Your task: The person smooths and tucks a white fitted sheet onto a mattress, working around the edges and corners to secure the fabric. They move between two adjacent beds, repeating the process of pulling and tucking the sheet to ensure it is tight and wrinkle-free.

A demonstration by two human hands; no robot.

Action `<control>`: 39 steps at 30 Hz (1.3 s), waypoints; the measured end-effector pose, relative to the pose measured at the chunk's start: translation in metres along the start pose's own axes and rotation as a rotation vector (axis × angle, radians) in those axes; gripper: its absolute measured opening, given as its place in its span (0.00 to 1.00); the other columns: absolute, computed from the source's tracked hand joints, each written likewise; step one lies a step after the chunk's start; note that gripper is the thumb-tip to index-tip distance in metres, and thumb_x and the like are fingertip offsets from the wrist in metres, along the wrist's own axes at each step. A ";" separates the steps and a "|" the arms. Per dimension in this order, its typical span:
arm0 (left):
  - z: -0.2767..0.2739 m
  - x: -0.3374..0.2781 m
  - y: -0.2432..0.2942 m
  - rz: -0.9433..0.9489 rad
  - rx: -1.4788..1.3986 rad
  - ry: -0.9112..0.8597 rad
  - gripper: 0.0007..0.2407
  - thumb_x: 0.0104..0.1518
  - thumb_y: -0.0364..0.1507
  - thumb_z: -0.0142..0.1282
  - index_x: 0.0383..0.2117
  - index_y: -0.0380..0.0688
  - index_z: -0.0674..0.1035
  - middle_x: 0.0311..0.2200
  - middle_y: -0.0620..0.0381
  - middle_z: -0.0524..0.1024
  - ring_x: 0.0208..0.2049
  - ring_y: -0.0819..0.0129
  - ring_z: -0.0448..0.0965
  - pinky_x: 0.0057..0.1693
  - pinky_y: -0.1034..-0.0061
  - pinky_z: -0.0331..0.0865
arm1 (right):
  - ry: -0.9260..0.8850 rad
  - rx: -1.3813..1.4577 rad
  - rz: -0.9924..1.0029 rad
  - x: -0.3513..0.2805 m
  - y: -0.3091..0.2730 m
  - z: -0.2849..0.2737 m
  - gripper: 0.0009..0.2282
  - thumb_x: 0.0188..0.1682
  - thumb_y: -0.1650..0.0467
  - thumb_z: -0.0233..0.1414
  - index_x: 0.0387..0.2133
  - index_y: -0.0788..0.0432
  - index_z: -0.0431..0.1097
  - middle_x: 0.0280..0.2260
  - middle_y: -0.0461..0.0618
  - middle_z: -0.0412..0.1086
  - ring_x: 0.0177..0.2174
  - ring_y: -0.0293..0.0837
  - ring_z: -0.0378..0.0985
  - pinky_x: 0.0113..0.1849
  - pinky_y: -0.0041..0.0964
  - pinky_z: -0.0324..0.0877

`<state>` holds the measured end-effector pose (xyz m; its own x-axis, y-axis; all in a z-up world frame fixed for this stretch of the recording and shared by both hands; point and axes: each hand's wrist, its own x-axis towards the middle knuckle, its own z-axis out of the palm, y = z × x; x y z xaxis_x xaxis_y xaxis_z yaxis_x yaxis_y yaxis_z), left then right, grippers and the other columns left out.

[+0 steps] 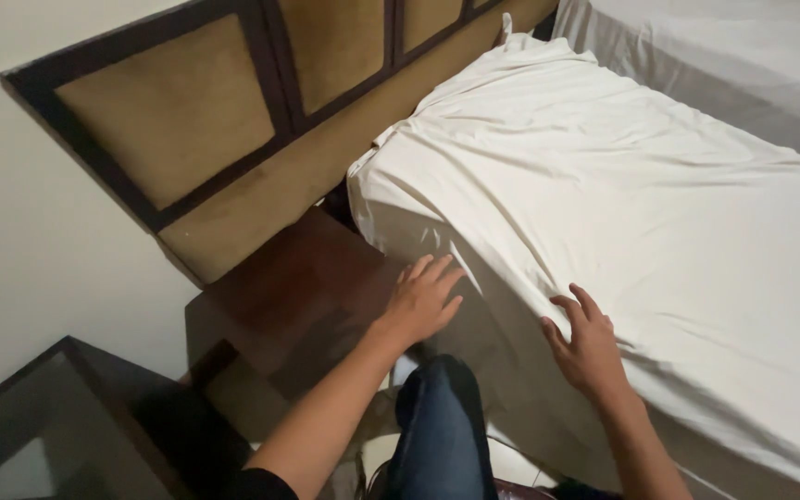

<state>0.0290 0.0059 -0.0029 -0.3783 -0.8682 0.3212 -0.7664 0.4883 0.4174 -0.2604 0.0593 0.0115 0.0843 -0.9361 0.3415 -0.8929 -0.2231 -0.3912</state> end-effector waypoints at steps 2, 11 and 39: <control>0.000 0.000 -0.004 -0.007 -0.006 -0.001 0.20 0.58 0.37 0.57 0.57 0.50 0.75 0.64 0.48 0.66 0.65 0.41 0.61 0.64 0.46 0.59 | -0.011 -0.004 0.002 0.001 -0.002 0.003 0.17 0.48 0.64 0.57 0.50 0.55 0.71 0.62 0.60 0.62 0.53 0.64 0.70 0.53 0.56 0.64; 0.004 0.021 -0.024 -0.027 -0.028 -0.039 0.20 0.58 0.37 0.57 0.57 0.49 0.74 0.65 0.47 0.65 0.66 0.41 0.58 0.64 0.44 0.58 | -0.041 -0.040 0.047 0.021 -0.001 0.018 0.18 0.49 0.62 0.56 0.51 0.55 0.70 0.63 0.62 0.60 0.57 0.63 0.67 0.55 0.61 0.60; 0.123 0.173 -0.104 -0.098 0.050 -0.005 0.20 0.58 0.39 0.55 0.56 0.48 0.75 0.67 0.47 0.59 0.71 0.38 0.45 0.63 0.20 0.34 | -0.159 -0.076 0.101 0.190 0.075 0.145 0.28 0.49 0.59 0.53 0.63 0.53 0.57 0.69 0.62 0.45 0.65 0.68 0.47 0.56 0.78 0.47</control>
<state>-0.0207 -0.2062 -0.0949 -0.3028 -0.9121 0.2764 -0.8250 0.3961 0.4032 -0.2476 -0.1748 -0.0771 0.0556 -0.9852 0.1620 -0.9306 -0.1100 -0.3491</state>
